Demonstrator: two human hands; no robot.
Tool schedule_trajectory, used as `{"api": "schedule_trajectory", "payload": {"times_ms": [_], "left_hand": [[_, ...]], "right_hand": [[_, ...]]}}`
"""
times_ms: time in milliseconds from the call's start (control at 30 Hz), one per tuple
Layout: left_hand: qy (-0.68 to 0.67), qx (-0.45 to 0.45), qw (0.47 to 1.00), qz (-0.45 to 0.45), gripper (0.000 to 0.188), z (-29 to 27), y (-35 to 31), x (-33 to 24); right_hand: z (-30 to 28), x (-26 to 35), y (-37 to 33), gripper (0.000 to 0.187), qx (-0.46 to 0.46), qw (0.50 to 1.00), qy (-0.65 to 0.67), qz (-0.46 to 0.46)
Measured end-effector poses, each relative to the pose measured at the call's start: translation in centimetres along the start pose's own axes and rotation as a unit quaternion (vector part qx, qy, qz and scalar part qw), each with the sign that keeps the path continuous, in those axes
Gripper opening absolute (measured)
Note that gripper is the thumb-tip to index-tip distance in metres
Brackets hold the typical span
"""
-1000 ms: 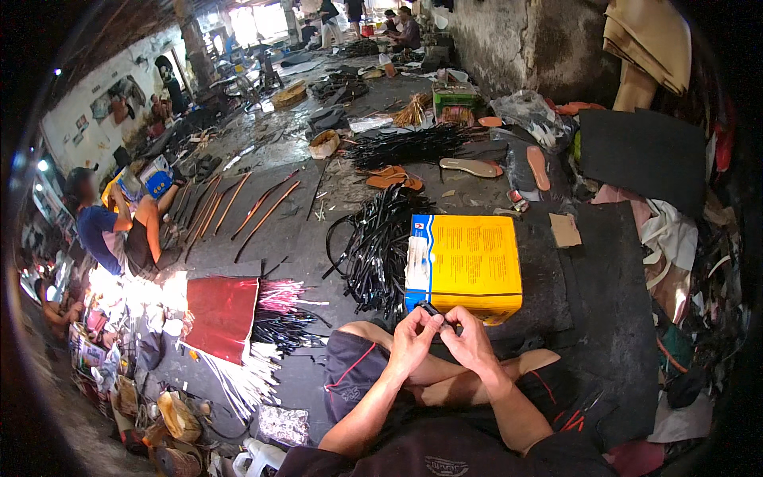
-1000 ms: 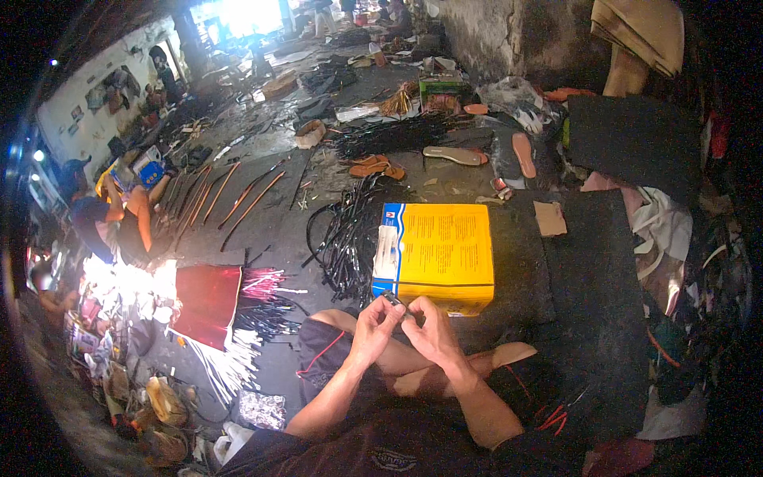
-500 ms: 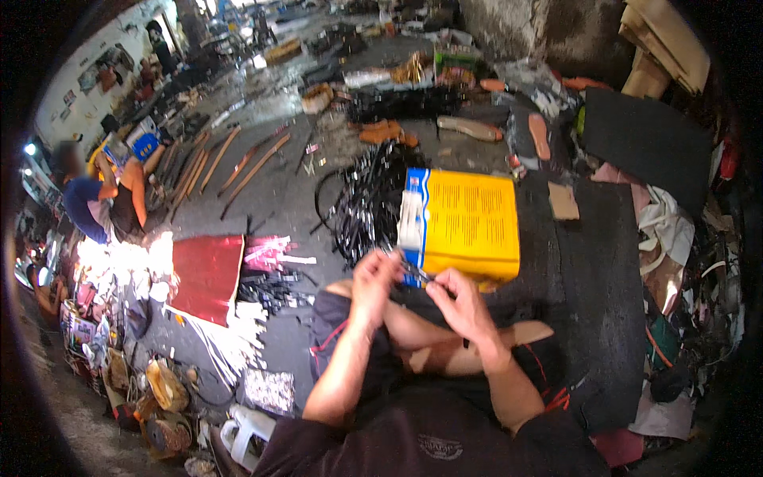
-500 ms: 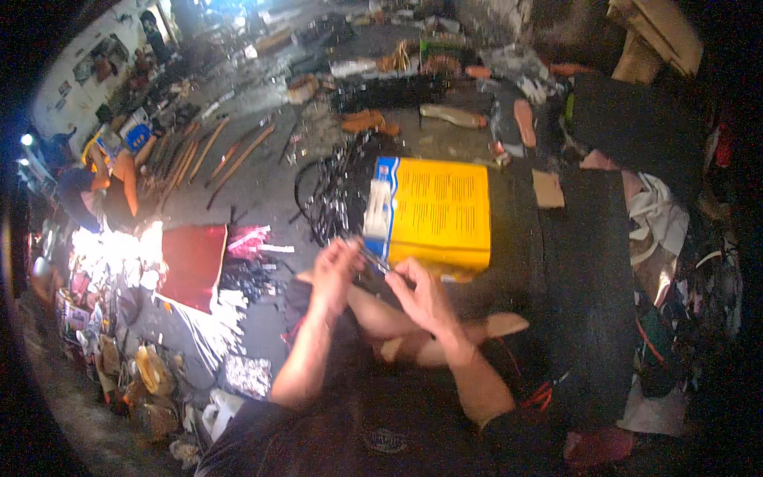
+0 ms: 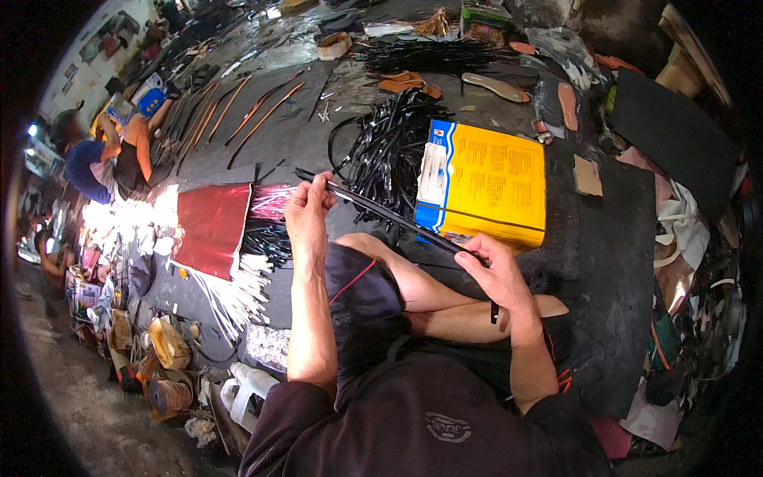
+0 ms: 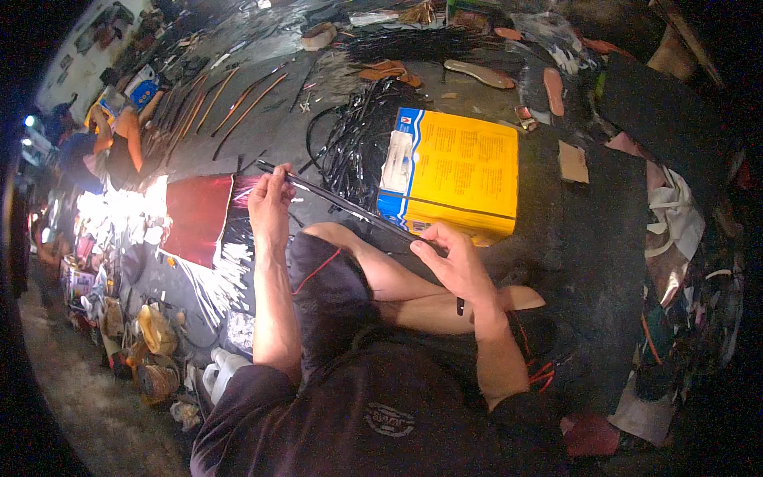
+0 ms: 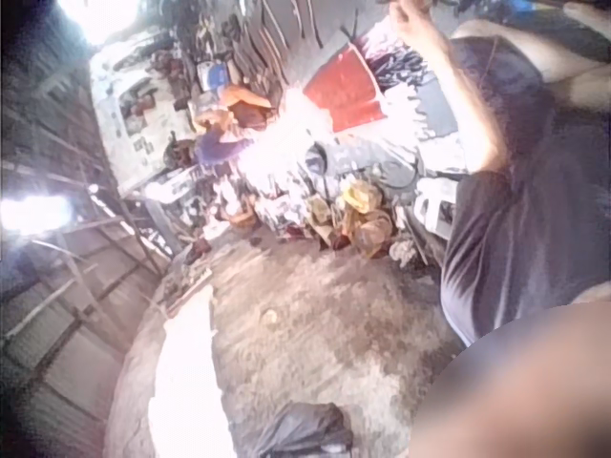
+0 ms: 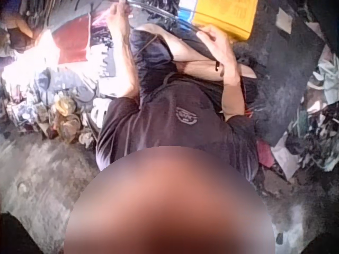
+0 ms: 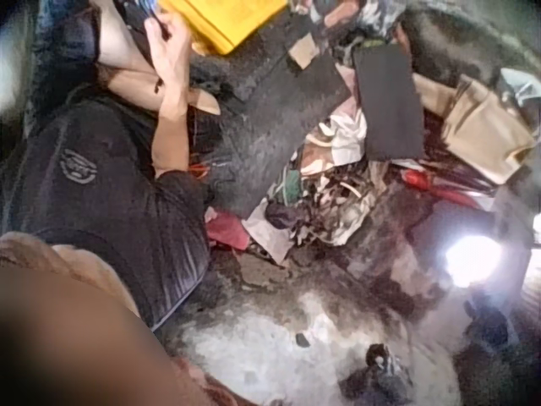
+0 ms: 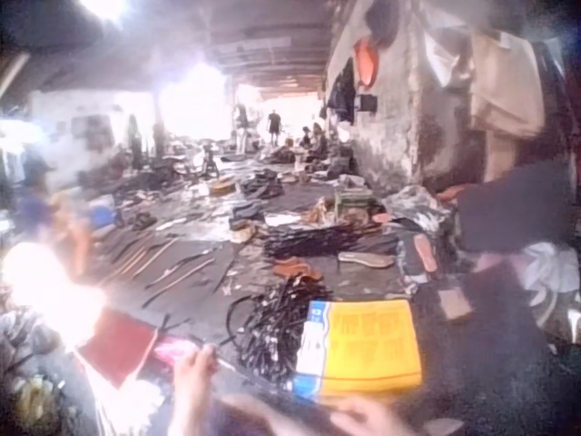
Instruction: The person sits on the floor and repeatedly picks up black cords, measures them against a small white block, and places them aside. The person also briefly handles a yellow box and a pair of scissors.
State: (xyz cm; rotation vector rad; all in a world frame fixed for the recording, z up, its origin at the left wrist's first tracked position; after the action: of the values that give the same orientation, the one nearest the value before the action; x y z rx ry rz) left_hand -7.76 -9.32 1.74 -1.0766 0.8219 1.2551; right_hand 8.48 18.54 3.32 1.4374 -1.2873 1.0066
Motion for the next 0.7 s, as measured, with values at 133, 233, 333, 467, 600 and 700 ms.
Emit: {"api": "schedule_trajectory", "payload": {"times_ms": [133, 233, 333, 467, 600, 700], "left_hand": [[-0.016, 0.011, 1.000, -0.003, 0.029, -0.8, 0.1, -0.1], [-0.021, 0.012, 1.000, -0.005, 0.029, -0.4, -0.3, 0.5], [-0.035, 0.011, 0.999, -0.023, 0.031, -0.2, -0.6, 1.0], [-0.125, 0.051, 0.989, -0.060, 0.045, 0.2, -0.6, 1.6], [-0.291, 0.247, 0.911, -0.157, 0.065, 2.8, -3.0, 3.4], [-0.142, 0.260, 0.941, -0.167, 0.047, 5.7, -5.9, 5.3]], "right_hand": [[-0.6, 0.1, -0.2, 0.017, 0.008, 1.000, 0.000, 0.010], [-0.8, 0.2, -0.4, 0.017, 0.005, 0.999, 0.031, 0.038], [-0.9, 0.3, -0.5, 0.016, -0.002, 0.999, 0.043, 0.015], [-1.3, 0.8, -0.5, 0.018, -0.002, 0.998, 0.052, 0.030], [-1.4, 1.7, -0.3, 0.020, -0.013, 0.995, 0.087, 0.049], [-0.8, 2.1, 0.2, 0.021, -0.013, 0.998, 0.057, 0.028]]}}
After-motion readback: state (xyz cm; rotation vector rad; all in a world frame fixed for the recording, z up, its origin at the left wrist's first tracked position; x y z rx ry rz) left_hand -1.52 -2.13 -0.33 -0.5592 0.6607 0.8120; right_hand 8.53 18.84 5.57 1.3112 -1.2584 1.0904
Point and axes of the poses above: each hand's wrist, its own y-axis towards the middle knuckle, its own z-axis out of the palm, x = y × z, the point moved 1 cm from there along y, towards the middle knuckle, and after that the axes turned 11 degrees about -z, right-handed, at the moved point
